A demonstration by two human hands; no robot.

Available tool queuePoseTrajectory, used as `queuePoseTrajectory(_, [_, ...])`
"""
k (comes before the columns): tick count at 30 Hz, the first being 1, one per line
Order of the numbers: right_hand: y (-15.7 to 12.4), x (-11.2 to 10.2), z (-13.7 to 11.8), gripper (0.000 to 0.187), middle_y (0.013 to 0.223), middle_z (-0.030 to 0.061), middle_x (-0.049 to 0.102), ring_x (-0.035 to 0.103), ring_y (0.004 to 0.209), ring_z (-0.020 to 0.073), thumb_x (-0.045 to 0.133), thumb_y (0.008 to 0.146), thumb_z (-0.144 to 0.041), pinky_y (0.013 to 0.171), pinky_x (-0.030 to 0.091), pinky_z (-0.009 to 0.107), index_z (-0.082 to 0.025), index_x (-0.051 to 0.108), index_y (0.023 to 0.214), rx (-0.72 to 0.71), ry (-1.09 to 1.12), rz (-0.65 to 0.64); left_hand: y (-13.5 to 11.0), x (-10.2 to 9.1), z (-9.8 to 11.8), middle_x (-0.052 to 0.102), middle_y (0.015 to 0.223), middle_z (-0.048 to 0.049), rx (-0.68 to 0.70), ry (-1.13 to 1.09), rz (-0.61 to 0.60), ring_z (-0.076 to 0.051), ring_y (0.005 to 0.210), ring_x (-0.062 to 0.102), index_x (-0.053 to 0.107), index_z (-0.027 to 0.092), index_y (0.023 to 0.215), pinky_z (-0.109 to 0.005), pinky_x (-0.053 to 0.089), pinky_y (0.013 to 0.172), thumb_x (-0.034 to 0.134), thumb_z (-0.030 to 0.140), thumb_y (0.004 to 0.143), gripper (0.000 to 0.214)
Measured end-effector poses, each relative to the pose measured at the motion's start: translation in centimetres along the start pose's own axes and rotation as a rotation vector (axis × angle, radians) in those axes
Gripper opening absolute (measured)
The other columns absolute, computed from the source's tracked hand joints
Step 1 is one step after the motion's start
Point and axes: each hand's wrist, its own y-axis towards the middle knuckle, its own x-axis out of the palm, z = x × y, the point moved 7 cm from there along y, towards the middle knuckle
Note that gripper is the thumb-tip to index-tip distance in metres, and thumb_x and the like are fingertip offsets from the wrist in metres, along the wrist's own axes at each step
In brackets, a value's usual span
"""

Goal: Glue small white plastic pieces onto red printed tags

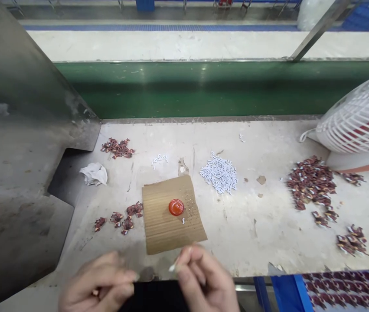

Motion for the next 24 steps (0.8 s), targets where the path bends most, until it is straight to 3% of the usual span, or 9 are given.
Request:
queuePoseTrajectory(2, [2.3, -1.5, 0.6, 0.02, 0.067, -0.0037, 0.057, 0.052, 0.052, 0.0119, 0.059, 0.108, -0.031, 0.049, 0.041, 0.023, -0.024, 0.065, 0.09, -0.075, -0.139, 0.031, -0.2, -1.6, -1.5, 0.048, 0.054, 0.0064, -0.171, 0.053, 0.115, -0.012, 0.046, 0.044, 0.073, 0.026, 0.079, -0.022, 0.038, 0.046, 0.072, 0.033, 0.099, 0.021])
queuePoseTrajectory(4, [4.3, -2.6, 1.3, 0.011, 0.066, -0.0056, 0.051, 0.047, 0.051, 0.0116, 0.064, 0.104, -0.025, 0.05, 0.039, 0.024, -0.024, 0.07, 0.094, -0.132, -0.235, 0.055, -0.7, -3.1, -3.2, 0.055, 0.062, 0.0034, -0.349, 0.056, 0.174, -0.015, 0.055, 0.05, 0.072, 0.026, 0.083, -0.022, 0.044, 0.052, 0.062, 0.04, 0.103, 0.027])
queuePoseTrajectory(7, [5.9, -2.5, 1.9, 0.007, 0.066, -0.0073, 0.043, 0.043, 0.05, 0.012, 0.066, 0.102, -0.022, 0.051, 0.036, 0.027, -0.024, 0.073, 0.099, -0.205, -0.372, 0.051, -1.5, -4.3, -4.9, 0.065, 0.081, 0.0, -0.512, 0.056, 0.118, -0.019, 0.079, 0.062, 0.073, 0.029, 0.097, -0.021, 0.056, 0.074, 0.057, 0.046, 0.104, 0.025])
queuePoseTrajectory(12, [6.0, -1.0, 2.0, 0.009, 0.068, -0.0069, 0.045, 0.046, 0.051, 0.0124, 0.063, 0.105, -0.024, 0.052, 0.038, 0.027, -0.025, 0.07, 0.1, -0.253, -0.485, -0.007, -2.9, -5.4, -6.5, 0.08, 0.111, -0.0044, -0.689, 0.133, -0.007, -0.025, 0.119, 0.071, 0.079, 0.034, 0.12, -0.031, 0.056, 0.107, 0.061, 0.047, 0.102, 0.029])
queuePoseTrajectory(15, [5.6, -1.3, 1.8, 0.009, 0.068, -0.007, 0.045, 0.047, 0.05, 0.0126, 0.061, 0.107, -0.025, 0.05, 0.039, 0.027, -0.025, 0.068, 0.102, -0.26, -0.514, 0.006, -2.6, -5.5, -6.5, 0.086, 0.111, -0.0053, -0.714, 0.147, 0.008, -0.028, 0.112, 0.079, 0.086, 0.034, 0.109, -0.034, 0.063, 0.101, 0.073, 0.044, 0.093, 0.023])
queuePoseTrajectory(19, [4.7, -2.7, 2.1, 0.01, 0.068, -0.0065, 0.047, 0.047, 0.047, 0.0127, 0.059, 0.108, -0.026, 0.047, 0.04, 0.027, -0.023, 0.067, 0.102, -0.265, -0.562, 0.012, -1.0, -6.0, -5.7, 0.089, 0.098, -0.0067, -0.599, 0.178, 0.148, -0.028, 0.096, 0.085, 0.089, 0.029, 0.076, -0.029, 0.068, 0.086, 0.085, 0.029, 0.076, 0.004])
queuePoseTrajectory(21, [4.0, -3.1, 2.6, 0.011, 0.072, -0.0035, 0.056, 0.055, 0.053, 0.0139, 0.06, 0.107, -0.028, 0.051, 0.045, 0.027, -0.023, 0.068, 0.102, -0.284, -0.595, -0.032, -0.8, -6.0, -5.7, 0.089, 0.091, -0.0053, -0.603, 0.082, 0.208, -0.025, 0.087, 0.086, 0.09, 0.029, 0.081, -0.024, 0.068, 0.079, 0.089, 0.02, 0.071, 0.014])
queuePoseTrajectory(24, [3.2, -3.4, 3.5, 0.012, 0.082, 0.0023, 0.07, 0.067, 0.069, 0.0191, 0.062, 0.105, -0.031, 0.064, 0.053, 0.031, -0.023, 0.07, 0.101, -0.328, -0.622, -0.087, -0.8, -5.1, -5.6, 0.088, 0.082, -0.0035, -0.653, -0.237, 0.258, -0.02, 0.075, 0.086, 0.089, 0.026, 0.086, -0.019, 0.068, 0.072, 0.091, 0.004, 0.067, 0.029])
